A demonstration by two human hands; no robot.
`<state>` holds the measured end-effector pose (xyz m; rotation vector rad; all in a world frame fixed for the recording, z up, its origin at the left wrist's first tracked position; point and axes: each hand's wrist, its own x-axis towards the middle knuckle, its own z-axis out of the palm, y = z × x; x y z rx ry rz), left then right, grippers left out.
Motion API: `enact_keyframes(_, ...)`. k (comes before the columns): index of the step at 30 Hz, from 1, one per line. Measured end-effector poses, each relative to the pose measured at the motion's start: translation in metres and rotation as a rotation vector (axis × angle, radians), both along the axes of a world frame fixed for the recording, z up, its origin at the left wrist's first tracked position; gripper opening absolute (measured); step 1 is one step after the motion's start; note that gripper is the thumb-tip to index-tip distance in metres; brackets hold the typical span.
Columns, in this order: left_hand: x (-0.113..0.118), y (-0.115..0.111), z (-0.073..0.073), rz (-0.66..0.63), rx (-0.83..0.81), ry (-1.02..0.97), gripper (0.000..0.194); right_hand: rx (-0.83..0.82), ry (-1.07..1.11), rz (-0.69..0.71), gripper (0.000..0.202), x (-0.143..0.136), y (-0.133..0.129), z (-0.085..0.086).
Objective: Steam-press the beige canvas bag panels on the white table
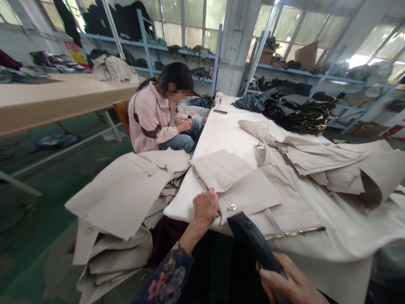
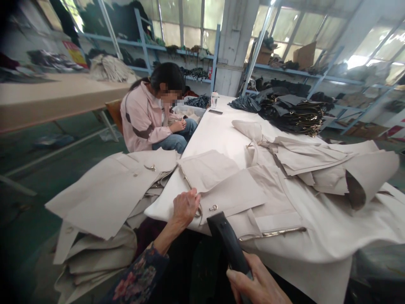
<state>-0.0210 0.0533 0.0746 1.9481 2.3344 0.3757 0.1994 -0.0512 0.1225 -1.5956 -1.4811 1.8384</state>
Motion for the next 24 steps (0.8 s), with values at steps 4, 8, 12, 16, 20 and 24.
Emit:
enact_keyframes(4,-0.003,-0.001,0.0,-0.031,0.003,-0.019,0.023,0.03,-0.016,0.025,0.043,-0.017,0.009,-0.003)
enact_keyframes(8,-0.004,-0.001,-0.002,-0.048,-0.002,-0.033,0.023,0.047,-0.014,0.028,0.043,-0.017,0.017,-0.007)
enact_keyframes(12,-0.006,-0.001,-0.003,-0.065,0.0,-0.051,0.022,0.081,0.015,-0.025,0.046,-0.009,0.029,-0.001)
enact_keyframes(16,-0.006,-0.001,0.0,-0.061,-0.003,-0.063,0.02,0.059,0.046,-0.077,0.046,0.0,0.027,0.008)
enact_keyframes(20,-0.006,-0.001,-0.001,-0.055,0.011,-0.058,0.019,0.056,0.012,-0.111,0.045,0.002,0.014,0.005)
enact_keyframes(24,-0.006,0.0,-0.006,-0.05,0.048,-0.049,0.019,0.012,-0.012,-0.021,0.045,-0.008,0.015,-0.006)
